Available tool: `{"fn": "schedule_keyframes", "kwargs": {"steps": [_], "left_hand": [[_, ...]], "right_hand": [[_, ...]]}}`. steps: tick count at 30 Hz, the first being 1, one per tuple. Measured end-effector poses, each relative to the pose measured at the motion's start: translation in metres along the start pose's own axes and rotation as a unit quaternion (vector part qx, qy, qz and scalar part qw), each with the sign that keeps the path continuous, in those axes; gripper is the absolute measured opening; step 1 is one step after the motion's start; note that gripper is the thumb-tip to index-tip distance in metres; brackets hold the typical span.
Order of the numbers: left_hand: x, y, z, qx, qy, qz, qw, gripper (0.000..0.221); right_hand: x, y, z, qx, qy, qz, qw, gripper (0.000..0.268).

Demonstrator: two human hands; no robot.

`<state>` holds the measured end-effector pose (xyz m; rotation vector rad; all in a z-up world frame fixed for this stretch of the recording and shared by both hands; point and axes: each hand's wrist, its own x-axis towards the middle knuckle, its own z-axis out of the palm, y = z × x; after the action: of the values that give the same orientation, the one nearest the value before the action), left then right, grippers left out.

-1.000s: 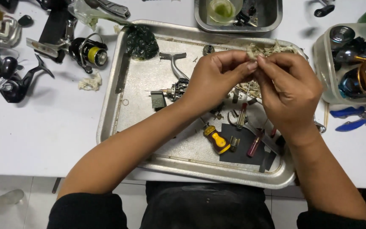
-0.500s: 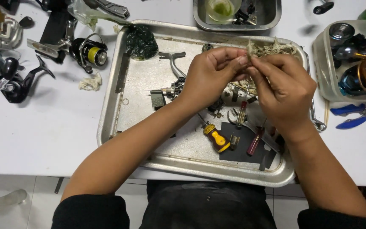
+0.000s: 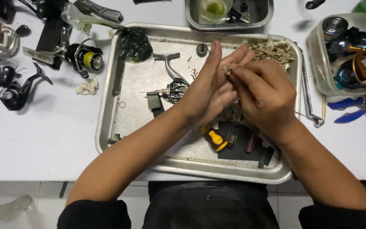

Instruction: Disassembling and cleaning a fishing reel on a metal tray at a workstation.

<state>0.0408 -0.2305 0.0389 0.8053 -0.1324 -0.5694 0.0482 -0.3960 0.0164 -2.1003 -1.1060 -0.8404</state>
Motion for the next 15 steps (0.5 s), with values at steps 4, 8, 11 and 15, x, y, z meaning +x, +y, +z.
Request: {"fn": "schedule_keyframes", "kwargs": {"steps": [4,8,11,15], "left_hand": [[-0.004,-0.006,-0.009,-0.02,-0.04,0.026,0.999,0.106],[-0.008,-0.002,-0.009,-0.011,-0.034,0.06,0.998,0.1],[-0.01,0.005,-0.004,-0.065,-0.02,0.058,0.996,0.106],[-0.009,-0.009,-0.015,-0.096,-0.044,0.053,0.993,0.102]], "right_hand": [[0.001,0.024,-0.006,-0.043,0.009,0.047,0.998,0.009],[-0.004,0.021,-0.014,-0.039,0.023,0.054,0.998,0.008],[0.001,-0.003,-0.007,0.017,0.016,0.015,1.0,0.01],[-0.002,0.017,-0.008,-0.005,0.035,0.056,0.998,0.008]]}}
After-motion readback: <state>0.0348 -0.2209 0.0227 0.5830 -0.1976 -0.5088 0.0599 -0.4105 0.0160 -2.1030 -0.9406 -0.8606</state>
